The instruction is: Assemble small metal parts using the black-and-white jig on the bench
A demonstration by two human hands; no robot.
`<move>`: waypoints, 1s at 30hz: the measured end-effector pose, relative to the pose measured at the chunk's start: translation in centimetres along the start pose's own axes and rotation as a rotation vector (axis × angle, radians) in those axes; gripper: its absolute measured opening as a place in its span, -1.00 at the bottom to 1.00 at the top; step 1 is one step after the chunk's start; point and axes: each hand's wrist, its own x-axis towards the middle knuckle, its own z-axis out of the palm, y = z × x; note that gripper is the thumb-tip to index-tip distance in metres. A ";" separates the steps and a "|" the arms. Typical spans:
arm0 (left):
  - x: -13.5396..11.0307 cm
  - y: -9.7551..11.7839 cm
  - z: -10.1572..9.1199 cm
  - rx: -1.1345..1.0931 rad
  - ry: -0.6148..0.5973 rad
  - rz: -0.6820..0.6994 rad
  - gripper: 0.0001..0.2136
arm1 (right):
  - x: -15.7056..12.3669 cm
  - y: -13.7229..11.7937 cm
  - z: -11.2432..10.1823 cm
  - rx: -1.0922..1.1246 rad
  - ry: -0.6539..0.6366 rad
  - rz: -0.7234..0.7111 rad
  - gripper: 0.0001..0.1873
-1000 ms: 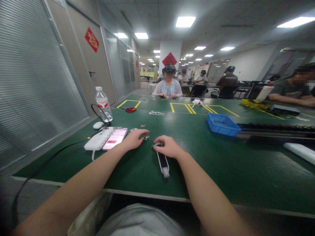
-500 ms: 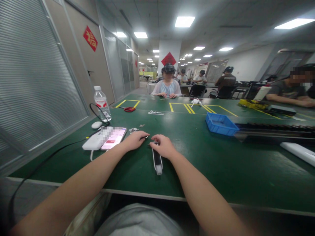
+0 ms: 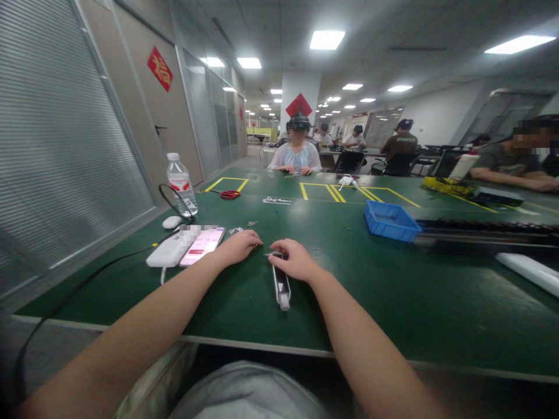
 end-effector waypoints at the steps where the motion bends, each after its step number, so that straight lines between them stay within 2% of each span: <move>1: 0.0 0.0 0.0 -0.001 0.004 -0.005 -0.67 | 0.0 0.0 -0.1 -0.018 -0.001 -0.010 -0.69; 10: -0.1 -0.2 0.0 -0.021 0.002 0.034 -0.74 | 0.0 -0.1 0.0 -0.019 -0.004 -0.054 -0.77; 19: -0.2 0.9 -0.8 0.035 0.002 -0.020 -0.78 | 0.0 -0.1 0.0 -0.032 -0.011 -0.053 -0.76; 30: -0.3 1.0 -0.6 0.022 0.037 -0.054 -0.77 | 0.0 0.0 0.0 -0.037 -0.009 -0.065 -0.77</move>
